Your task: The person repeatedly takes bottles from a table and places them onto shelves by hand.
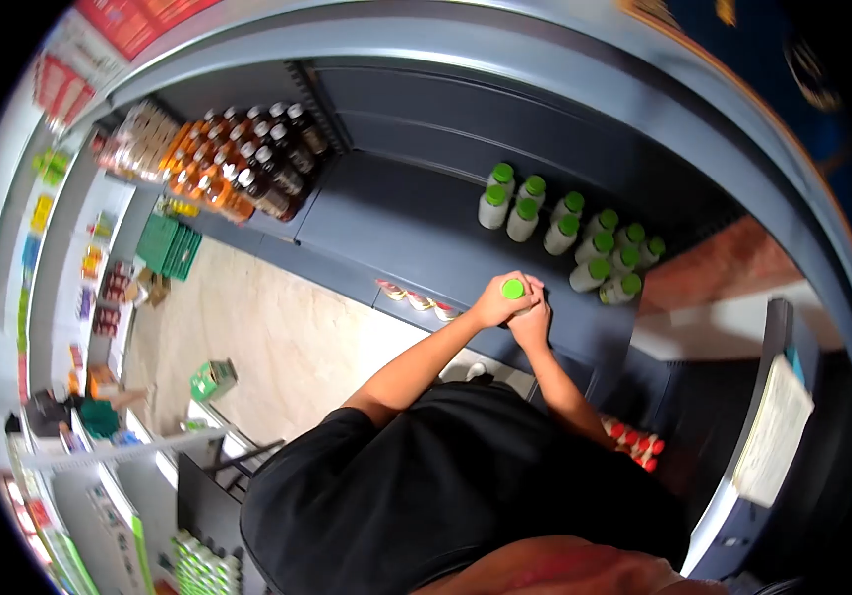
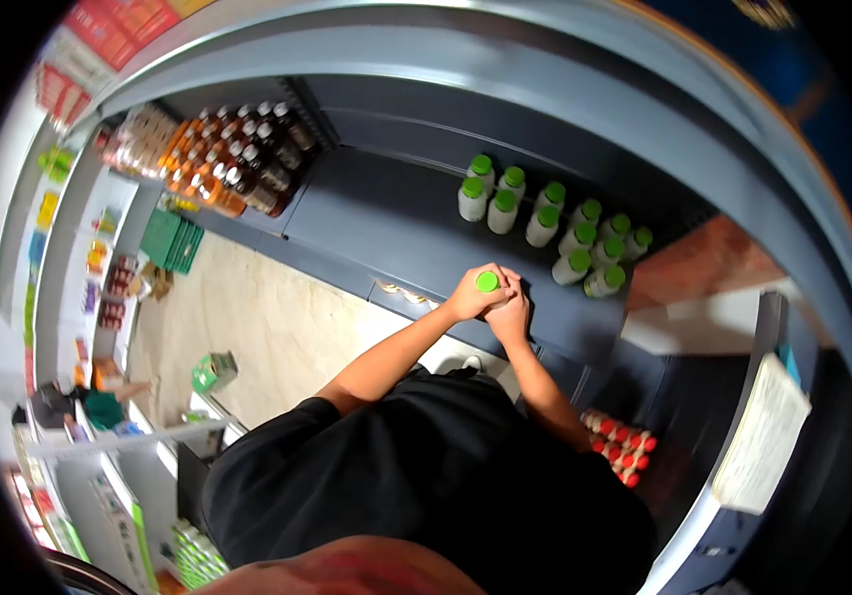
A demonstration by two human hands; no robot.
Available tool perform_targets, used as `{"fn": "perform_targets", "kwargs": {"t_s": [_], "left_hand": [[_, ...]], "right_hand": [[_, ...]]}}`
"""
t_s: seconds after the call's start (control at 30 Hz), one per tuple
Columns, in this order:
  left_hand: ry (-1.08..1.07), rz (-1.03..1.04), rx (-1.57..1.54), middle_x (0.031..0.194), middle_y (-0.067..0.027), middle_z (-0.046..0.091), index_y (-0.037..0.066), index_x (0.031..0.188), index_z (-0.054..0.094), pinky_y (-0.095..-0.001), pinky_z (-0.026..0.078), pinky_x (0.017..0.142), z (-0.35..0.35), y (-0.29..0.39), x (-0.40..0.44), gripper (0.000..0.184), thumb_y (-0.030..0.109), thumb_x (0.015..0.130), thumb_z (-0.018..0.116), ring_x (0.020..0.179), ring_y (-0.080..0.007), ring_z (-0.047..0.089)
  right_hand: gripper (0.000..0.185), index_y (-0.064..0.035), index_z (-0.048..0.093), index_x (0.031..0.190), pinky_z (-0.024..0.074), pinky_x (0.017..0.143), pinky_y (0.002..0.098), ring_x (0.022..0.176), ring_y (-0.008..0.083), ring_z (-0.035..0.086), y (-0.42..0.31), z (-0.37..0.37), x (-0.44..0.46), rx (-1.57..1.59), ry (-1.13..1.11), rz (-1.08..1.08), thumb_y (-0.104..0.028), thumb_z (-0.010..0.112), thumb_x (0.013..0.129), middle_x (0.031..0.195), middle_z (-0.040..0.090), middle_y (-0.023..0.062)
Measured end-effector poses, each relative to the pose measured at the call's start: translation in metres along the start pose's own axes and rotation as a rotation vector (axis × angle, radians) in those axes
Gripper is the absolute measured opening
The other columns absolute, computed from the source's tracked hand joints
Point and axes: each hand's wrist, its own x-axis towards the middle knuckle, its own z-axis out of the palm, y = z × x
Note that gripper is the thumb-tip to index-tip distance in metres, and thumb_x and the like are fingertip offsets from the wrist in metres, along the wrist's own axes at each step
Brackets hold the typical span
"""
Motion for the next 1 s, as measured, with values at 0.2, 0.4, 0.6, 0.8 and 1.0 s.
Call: {"fn": "perform_targets", "kwargs": {"t_s": [0.2, 0.4, 0.6, 0.8, 1.0], "left_hand": [[0.161, -0.062, -0.2, 0.092, -0.0041, 0.063, 0.006, 0.087, 0.054, -0.0292, 0.048, 0.081, -0.063, 0.008, -0.046, 0.017, 0.01, 0.087, 0.07, 0.088, -0.0127, 0.058], [0.274, -0.096, -0.091, 0.089, -0.0015, 0.063, 0.007, 0.087, 0.056, -0.0276, 0.047, 0.078, -0.121, 0.013, -0.129, 0.017, 0.014, 0.086, 0.072, 0.087, -0.0102, 0.057], [0.464, -0.216, 0.075, 0.092, -0.0003, 0.063, 0.007, 0.092, 0.061, -0.028, 0.046, 0.082, -0.171, -0.008, -0.241, 0.019, 0.026, 0.092, 0.065, 0.088, -0.0103, 0.056], [0.672, -0.308, 0.286, 0.091, -0.0072, 0.067, 0.005, 0.091, 0.063, -0.0319, 0.047, 0.083, -0.215, -0.055, -0.331, 0.022, 0.026, 0.093, 0.055, 0.088, -0.0178, 0.061], [0.88, -0.617, 0.84, 0.088, -0.016, 0.068, 0.007, 0.099, 0.064, -0.0396, 0.05, 0.08, -0.226, -0.047, -0.421, 0.036, 0.037, 0.094, 0.046, 0.084, -0.0295, 0.065]], "right_hand": [[0.055, -0.0087, 0.058, 0.109, 0.0524, 0.074, 0.0455, 0.085, 0.0396, 0.064, -0.027, 0.044, 0.002, -0.047, -0.186, -0.217, -0.023, 0.081, 0.061, 0.093, 0.067, 0.0172], [0.052, -0.0057, 0.056, 0.108, 0.0527, 0.073, 0.0459, 0.085, 0.0412, 0.064, -0.067, 0.099, -0.037, -0.009, -0.495, -0.187, -0.019, 0.077, 0.062, 0.091, 0.066, 0.0207], [0.067, -0.0003, 0.047, 0.122, 0.0511, 0.083, 0.0365, 0.099, 0.027, 0.064, -0.06, 0.179, -0.095, 0.094, -1.082, -0.083, -0.018, 0.077, 0.065, 0.105, 0.064, 0.0169], [0.059, -0.0017, 0.044, 0.126, 0.0491, 0.082, 0.0305, 0.095, 0.0143, 0.059, -0.074, 0.26, -0.133, 0.18, -1.641, 0.19, -0.01, 0.07, 0.073, 0.104, 0.06, 0.0073], [0.046, -0.0021, 0.056, 0.113, 0.0492, 0.08, 0.0297, 0.092, 0.0151, 0.06, -0.1, 0.334, -0.173, -0.115, -1.906, -0.017, -0.016, 0.073, 0.072, 0.098, 0.063, 0.0071]]}}
